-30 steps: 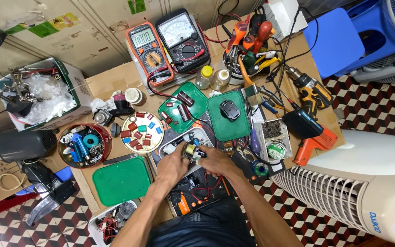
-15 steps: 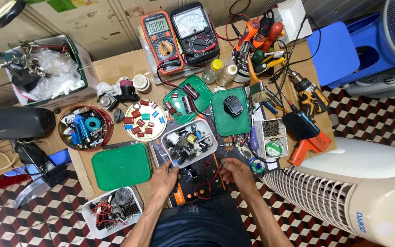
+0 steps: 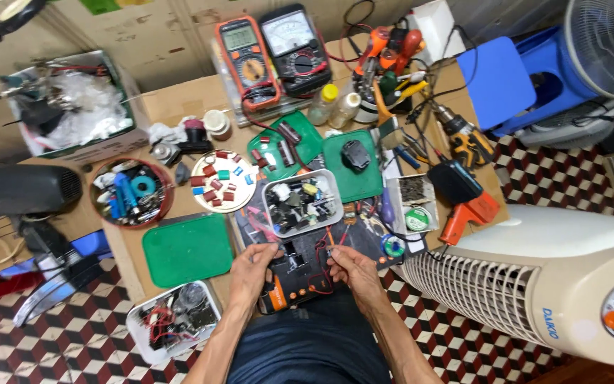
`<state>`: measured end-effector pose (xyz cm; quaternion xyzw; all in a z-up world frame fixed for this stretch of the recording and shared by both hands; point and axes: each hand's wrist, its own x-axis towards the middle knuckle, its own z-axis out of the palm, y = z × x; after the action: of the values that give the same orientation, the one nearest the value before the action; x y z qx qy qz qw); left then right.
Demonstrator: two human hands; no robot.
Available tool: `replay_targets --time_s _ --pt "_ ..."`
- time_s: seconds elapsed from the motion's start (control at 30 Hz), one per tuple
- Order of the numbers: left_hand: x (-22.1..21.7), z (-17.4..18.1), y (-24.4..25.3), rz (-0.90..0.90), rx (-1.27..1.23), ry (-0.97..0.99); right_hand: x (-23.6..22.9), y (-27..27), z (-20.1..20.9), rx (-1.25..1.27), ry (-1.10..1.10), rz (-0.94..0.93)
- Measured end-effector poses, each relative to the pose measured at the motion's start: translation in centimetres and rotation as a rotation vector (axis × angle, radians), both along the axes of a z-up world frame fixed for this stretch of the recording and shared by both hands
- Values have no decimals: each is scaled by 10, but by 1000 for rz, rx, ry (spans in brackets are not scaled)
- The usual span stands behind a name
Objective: The person sorts through various small electronic components and wires in a plastic container on a cluttered workbench. They use a multimeter to test a small blue component and then organize the items into different containers and green trays.
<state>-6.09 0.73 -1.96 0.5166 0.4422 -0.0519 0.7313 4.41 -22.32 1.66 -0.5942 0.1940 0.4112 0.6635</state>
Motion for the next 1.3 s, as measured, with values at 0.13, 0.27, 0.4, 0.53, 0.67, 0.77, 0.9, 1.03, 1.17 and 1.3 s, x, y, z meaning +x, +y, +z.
replay_targets --time_s 0.13,0.27,0.4,0.53,0.67,0.77,0.9,1.03,1.17,1.3 --pt "-12 64 31 78 148 351 -15 48 -19 -41 -63 121" --pt "-46 -9 63 466 99 117 -33 132 -33 -46 -153 370" --pt "-59 -51 80 502 113 -15 -42 197 -41 -170 -273 576" --pt "-44 5 77 473 183 -57 -39 207 -51 -112 -513 657" --pt "-35 70 73 372 294 99 -16 158 9 -212 -349 575" --pt "-53 55 57 461 225 86 -1 74 -20 -295 -365 366" --pt "-87 -7 6 557 -149 -8 11 -39 -108 -481 -307 36" --pt "-54 -30 -28 655 -416 48 20 -28 -78 -689 -268 47" --pt "12 0 -41 638 -489 -18 34 8 -57 -1036 -417 392" --pt "74 26 -59 513 -501 -98 49 -35 -125 -1035 -439 443"
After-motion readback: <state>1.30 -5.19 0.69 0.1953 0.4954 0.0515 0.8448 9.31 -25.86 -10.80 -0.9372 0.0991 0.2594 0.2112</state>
